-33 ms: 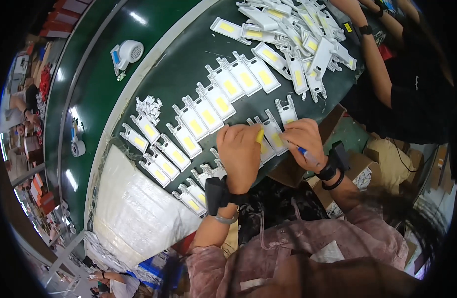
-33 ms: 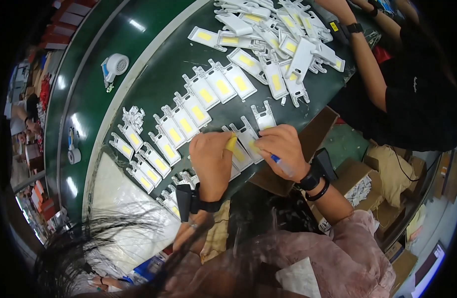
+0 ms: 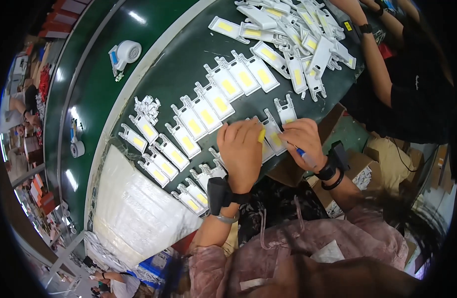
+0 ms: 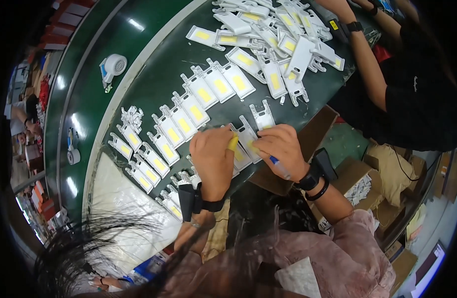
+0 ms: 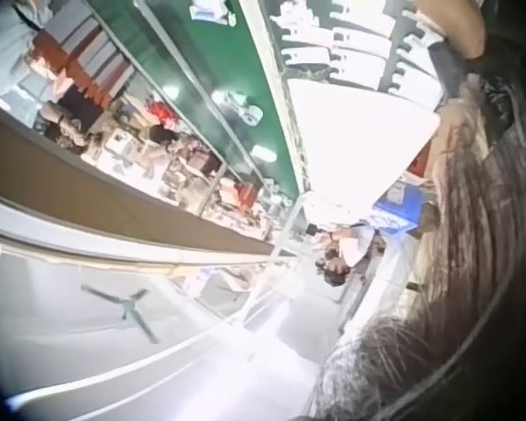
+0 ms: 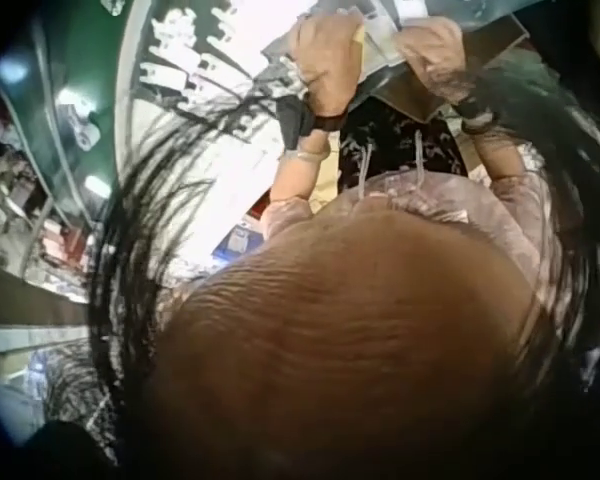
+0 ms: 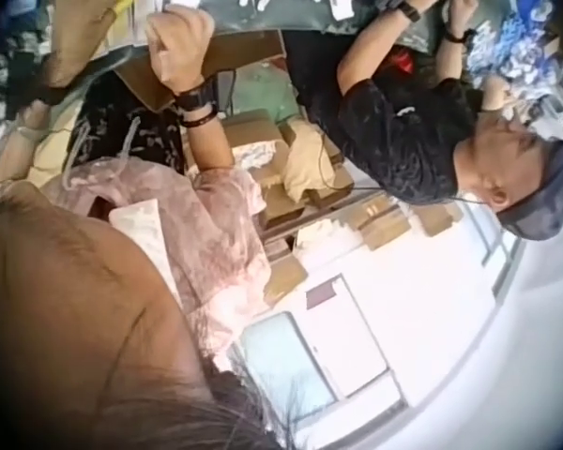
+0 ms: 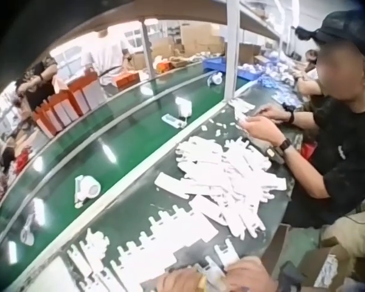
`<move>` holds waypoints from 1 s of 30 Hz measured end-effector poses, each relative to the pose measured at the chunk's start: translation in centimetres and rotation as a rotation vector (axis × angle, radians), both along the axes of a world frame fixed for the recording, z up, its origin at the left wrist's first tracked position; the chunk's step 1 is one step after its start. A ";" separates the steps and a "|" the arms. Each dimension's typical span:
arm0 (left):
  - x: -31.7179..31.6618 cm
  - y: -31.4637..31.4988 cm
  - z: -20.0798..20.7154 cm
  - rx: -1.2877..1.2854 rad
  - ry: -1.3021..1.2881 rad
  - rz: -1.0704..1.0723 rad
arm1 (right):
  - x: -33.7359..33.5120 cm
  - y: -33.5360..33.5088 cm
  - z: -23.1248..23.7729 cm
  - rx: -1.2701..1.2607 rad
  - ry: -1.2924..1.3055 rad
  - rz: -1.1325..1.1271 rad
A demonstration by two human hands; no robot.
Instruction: The person applies adhesive strips to white plastic components, then picks up a small white housing and fits a blue battery and a yellow component into it. Finally, the person presses the parts together and places the assembled unit onto the green conveyor belt.
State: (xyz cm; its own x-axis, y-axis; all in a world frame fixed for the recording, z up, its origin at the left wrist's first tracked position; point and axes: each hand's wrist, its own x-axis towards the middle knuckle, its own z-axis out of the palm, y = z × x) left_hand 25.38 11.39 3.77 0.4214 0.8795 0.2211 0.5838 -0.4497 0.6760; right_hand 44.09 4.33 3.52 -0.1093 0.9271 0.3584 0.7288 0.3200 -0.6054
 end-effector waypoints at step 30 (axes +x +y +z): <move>1.4 -3.0 -1.2 0.151 0.480 -0.138 | 1.0 -0.8 -1.6 -0.011 0.064 0.047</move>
